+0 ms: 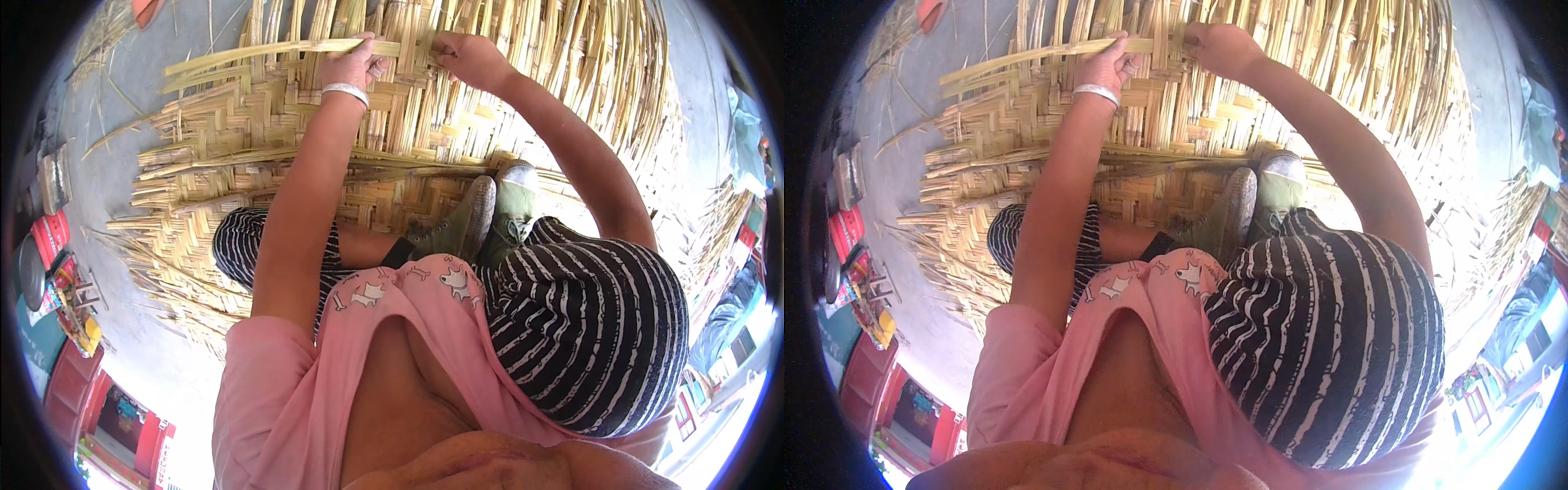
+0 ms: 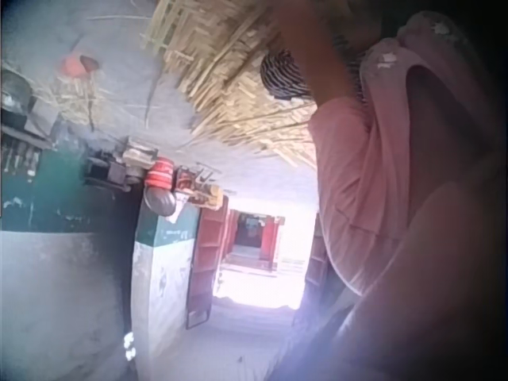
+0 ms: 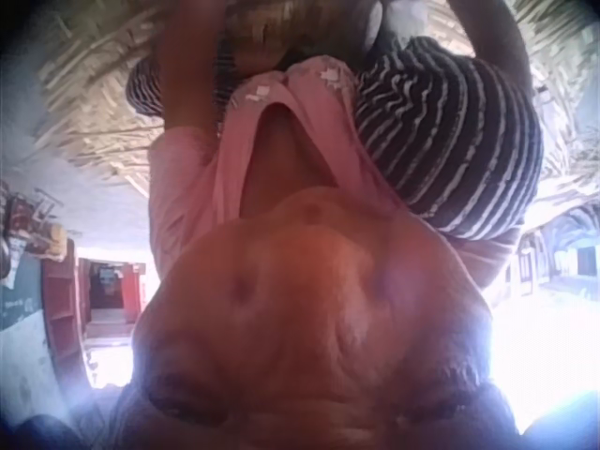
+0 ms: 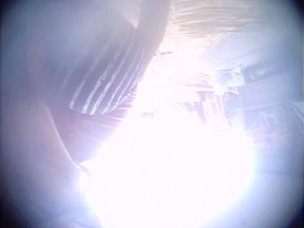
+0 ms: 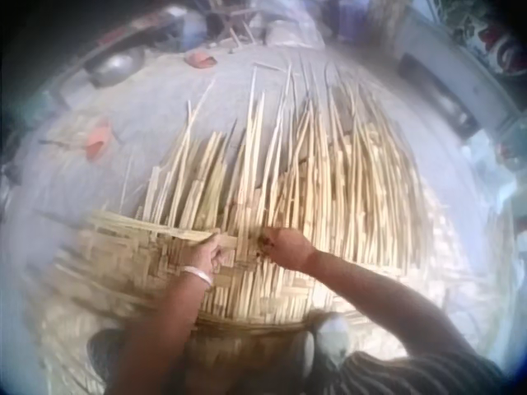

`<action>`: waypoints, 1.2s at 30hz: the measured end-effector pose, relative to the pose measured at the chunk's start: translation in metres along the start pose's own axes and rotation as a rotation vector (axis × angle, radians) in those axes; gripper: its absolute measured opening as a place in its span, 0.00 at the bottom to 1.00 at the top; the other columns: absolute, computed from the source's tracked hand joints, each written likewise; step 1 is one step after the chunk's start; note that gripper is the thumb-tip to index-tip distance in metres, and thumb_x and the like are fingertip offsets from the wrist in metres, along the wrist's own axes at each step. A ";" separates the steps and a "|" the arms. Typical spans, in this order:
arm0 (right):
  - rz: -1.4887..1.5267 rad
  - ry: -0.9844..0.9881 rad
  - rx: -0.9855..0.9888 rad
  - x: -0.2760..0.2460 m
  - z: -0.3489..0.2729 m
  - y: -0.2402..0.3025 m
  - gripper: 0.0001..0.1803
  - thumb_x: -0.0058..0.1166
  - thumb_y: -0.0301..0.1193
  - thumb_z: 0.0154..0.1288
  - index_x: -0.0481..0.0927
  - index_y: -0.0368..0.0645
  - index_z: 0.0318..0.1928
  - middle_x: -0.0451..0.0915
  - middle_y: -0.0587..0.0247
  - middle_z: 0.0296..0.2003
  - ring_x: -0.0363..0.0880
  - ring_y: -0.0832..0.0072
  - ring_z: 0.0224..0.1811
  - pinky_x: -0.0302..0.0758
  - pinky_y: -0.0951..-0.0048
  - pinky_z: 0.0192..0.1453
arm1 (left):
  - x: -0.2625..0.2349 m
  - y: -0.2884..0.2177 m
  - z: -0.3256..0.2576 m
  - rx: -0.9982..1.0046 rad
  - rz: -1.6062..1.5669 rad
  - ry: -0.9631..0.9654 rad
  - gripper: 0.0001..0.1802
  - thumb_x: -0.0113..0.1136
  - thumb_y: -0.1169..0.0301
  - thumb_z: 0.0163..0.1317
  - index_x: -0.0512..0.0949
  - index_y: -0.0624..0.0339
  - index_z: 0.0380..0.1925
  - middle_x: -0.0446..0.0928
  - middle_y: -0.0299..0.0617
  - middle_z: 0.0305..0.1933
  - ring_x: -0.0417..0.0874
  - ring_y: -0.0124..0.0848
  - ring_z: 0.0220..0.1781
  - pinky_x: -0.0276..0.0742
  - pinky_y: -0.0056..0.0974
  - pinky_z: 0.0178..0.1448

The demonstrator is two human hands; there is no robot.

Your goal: The person sits on the floor and weaves thin dried plant strips into a large circular basket base. They interlace the strips by hand, periodically adjusting the weave and pulling new strips into place. The basket grows gradually as more strips are added.

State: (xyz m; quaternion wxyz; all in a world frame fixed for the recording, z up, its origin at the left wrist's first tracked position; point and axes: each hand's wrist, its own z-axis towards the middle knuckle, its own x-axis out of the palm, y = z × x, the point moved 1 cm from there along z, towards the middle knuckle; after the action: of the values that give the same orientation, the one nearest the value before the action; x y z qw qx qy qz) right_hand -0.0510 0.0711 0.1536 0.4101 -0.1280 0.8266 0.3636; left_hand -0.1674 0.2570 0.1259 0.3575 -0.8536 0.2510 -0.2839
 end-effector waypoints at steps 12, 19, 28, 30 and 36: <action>0.038 -0.107 0.189 0.026 -0.028 -0.017 0.19 0.62 0.49 0.71 0.83 0.48 0.48 0.84 0.65 0.32 0.83 0.74 0.36 0.82 0.67 0.46 | -0.003 0.007 -0.003 0.114 -0.016 0.000 0.09 0.67 0.76 0.68 0.84 0.63 0.46 0.84 0.48 0.48 0.88 0.40 0.48 0.92 0.40 0.49; 0.030 -0.005 0.202 0.021 -0.021 -0.015 0.20 0.57 0.49 0.68 0.80 0.46 0.46 0.85 0.57 0.38 0.85 0.60 0.43 0.80 0.54 0.50 | 0.003 0.007 -0.010 0.175 0.013 -0.026 0.09 0.61 0.79 0.70 0.82 0.70 0.48 0.86 0.57 0.48 0.89 0.40 0.42 0.92 0.41 0.42; 0.020 -0.155 0.163 0.030 -0.033 -0.017 0.14 0.56 0.44 0.73 0.79 0.47 0.45 0.86 0.57 0.37 0.86 0.62 0.36 0.82 0.57 0.44 | -0.007 0.003 0.009 0.004 -0.149 -0.137 0.10 0.62 0.80 0.69 0.81 0.68 0.49 0.85 0.58 0.50 0.89 0.44 0.43 0.92 0.43 0.42; -0.102 -0.183 0.118 0.036 -0.033 -0.019 0.14 0.54 0.41 0.75 0.78 0.50 0.54 0.88 0.61 0.39 0.86 0.65 0.32 0.84 0.62 0.36 | -0.011 0.006 0.015 0.006 -0.138 -0.124 0.11 0.65 0.78 0.68 0.79 0.70 0.49 0.84 0.55 0.48 0.88 0.43 0.42 0.92 0.46 0.43; -0.451 -0.420 -0.214 0.058 -0.040 -0.027 0.26 0.50 0.34 0.74 0.69 0.55 0.71 0.86 0.58 0.44 0.88 0.64 0.30 0.84 0.62 0.28 | 0.000 0.014 0.017 0.075 -0.163 -0.173 0.13 0.68 0.75 0.66 0.79 0.63 0.48 0.83 0.47 0.44 0.85 0.40 0.35 0.90 0.47 0.39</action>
State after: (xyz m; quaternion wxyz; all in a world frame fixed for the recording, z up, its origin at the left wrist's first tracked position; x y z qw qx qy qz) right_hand -0.0977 0.0289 0.1117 0.6261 -0.2724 0.6317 0.3670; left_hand -0.1594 0.2565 0.1051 0.3854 -0.8785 0.1380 -0.2465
